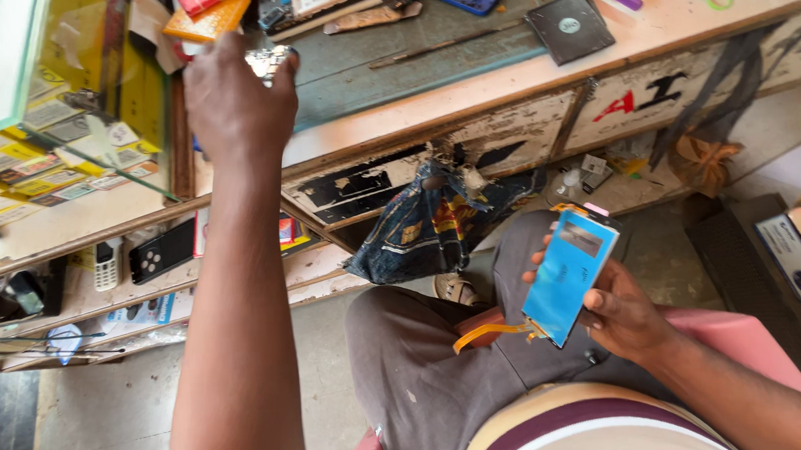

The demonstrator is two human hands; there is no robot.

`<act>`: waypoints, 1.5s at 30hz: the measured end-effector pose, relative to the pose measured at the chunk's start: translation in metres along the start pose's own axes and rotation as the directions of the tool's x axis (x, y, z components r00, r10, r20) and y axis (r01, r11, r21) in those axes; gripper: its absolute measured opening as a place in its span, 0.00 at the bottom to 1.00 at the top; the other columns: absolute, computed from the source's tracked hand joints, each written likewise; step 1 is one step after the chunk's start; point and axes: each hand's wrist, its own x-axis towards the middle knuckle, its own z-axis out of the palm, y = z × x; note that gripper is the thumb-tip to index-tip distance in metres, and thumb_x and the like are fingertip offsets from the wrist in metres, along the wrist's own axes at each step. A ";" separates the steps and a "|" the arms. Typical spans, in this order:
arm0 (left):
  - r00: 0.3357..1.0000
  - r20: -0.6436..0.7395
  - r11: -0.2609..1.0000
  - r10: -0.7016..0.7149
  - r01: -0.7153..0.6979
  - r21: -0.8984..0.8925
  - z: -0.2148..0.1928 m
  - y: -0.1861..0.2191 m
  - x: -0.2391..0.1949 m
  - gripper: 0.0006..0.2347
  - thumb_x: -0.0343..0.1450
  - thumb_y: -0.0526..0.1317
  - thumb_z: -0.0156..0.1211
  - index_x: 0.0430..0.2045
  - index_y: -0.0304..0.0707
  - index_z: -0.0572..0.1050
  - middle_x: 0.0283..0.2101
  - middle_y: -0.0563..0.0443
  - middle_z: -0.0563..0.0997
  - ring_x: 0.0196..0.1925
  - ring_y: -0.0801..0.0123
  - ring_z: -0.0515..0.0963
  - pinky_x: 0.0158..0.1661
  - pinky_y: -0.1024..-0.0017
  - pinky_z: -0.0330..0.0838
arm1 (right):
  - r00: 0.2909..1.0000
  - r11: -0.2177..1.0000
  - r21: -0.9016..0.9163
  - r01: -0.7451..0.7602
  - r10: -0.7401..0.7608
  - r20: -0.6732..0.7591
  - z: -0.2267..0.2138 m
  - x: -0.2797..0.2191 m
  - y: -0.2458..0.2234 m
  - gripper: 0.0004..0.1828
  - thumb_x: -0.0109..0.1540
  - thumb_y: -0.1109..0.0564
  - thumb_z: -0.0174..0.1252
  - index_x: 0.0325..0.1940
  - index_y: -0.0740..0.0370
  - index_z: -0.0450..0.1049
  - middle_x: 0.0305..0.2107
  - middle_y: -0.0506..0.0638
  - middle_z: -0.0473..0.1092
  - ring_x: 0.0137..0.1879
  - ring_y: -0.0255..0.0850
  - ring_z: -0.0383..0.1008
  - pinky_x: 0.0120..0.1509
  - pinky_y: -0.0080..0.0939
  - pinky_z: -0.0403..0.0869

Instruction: The person disassembles a smartphone, removes the battery, and applies adhesive tape to the battery connector. They use a metal prying tool to separate components and handle the battery and tape by hand. The phone remains partially disassembled at the end.

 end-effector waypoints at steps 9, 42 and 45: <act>0.939 0.338 0.477 -0.053 0.322 -0.818 -0.044 0.063 -0.168 0.14 0.69 0.42 0.67 0.46 0.35 0.78 0.39 0.53 0.82 0.39 0.74 0.84 0.41 0.73 0.79 | 0.978 0.976 0.166 -0.138 0.108 0.179 0.016 0.000 -0.009 0.59 0.49 0.41 0.78 0.73 0.63 0.52 0.59 0.64 0.67 0.63 0.59 0.73 0.56 0.54 0.83; 0.701 0.697 -0.172 -0.151 0.676 -0.717 -0.006 0.090 -0.303 0.06 0.72 0.34 0.66 0.36 0.28 0.80 0.28 0.52 0.83 0.24 0.81 0.77 0.25 0.81 0.73 | 0.981 0.962 -0.204 -0.181 0.161 -0.110 0.032 -0.008 0.031 0.09 0.68 0.53 0.59 0.43 0.61 0.77 0.26 0.44 0.72 0.24 0.25 0.65 0.21 0.26 0.60; 0.692 0.702 -0.148 -0.169 0.686 -0.712 -0.007 0.087 -0.304 0.07 0.73 0.36 0.64 0.37 0.28 0.80 0.26 0.51 0.82 0.24 0.80 0.78 0.25 0.80 0.73 | 0.987 0.961 -0.233 -0.146 0.127 -0.095 0.035 -0.007 0.031 0.09 0.67 0.53 0.60 0.44 0.62 0.78 0.26 0.43 0.73 0.24 0.24 0.64 0.22 0.25 0.59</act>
